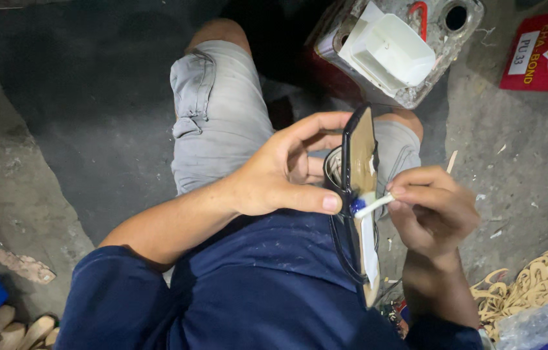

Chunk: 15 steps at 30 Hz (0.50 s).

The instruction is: The person sits on the floor and applies glue to the straps of several flip-flops using a toothbrush. They pick up each sandal from a row, apply the glue, and place it back.

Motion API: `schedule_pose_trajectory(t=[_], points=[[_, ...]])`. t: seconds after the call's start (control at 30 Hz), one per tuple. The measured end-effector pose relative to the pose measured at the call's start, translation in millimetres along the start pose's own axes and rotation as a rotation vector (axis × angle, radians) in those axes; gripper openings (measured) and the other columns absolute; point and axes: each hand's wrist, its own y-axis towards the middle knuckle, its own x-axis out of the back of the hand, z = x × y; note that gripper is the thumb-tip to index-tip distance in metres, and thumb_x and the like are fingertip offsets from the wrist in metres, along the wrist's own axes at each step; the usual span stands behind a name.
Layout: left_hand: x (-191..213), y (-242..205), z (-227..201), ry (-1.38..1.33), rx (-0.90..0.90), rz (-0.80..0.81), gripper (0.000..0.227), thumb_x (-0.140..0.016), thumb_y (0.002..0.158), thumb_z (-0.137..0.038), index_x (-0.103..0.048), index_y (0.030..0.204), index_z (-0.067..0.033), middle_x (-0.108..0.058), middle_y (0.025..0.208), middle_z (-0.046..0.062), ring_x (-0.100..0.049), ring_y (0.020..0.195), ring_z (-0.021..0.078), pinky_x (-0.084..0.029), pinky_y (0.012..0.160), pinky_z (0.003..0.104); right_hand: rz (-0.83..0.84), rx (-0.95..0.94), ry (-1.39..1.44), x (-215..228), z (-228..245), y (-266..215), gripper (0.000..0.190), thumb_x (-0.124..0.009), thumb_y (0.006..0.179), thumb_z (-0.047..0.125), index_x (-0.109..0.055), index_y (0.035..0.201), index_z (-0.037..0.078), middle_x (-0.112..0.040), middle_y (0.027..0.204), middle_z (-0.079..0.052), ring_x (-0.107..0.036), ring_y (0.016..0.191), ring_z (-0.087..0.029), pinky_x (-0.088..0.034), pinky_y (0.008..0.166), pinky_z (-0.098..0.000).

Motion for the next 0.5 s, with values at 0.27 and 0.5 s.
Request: schedule_pose_trajectory(t=[0.27, 0.5], points=[[0.4, -3.3, 0.2, 0.086, -0.046, -0.081, 0.091, -0.083, 0.089, 0.000, -0.029, 0.163, -0.0015, -0.051, 0.148, 0.014, -0.062, 0.128, 0.0190, -0.053, 0.116, 0.040, 0.061, 0.024, -0.205, 11.9, 14.7, -1.2, 0.020, -0.072, 0.083, -0.003, -0.071, 0.102, 0.003, -0.073, 0.090, -0.014, -0.071, 0.073, -0.018, -0.052, 0.063, -0.0233], [2.3, -3.2, 1.9, 0.193, -0.118, -0.088, 0.090, -0.084, 0.091, -0.001, -0.031, 0.164, -0.0027, -0.049, 0.148, 0.013, -0.057, 0.132, 0.0171, -0.051, 0.117, 0.037, -0.028, 0.044, -0.347, 12.4, 17.5, -8.7, 0.020, -0.073, 0.089, -0.003, -0.073, 0.108, 0.004, -0.073, 0.087, -0.011, -0.072, 0.074, -0.017, -0.055, 0.065, -0.0251]])
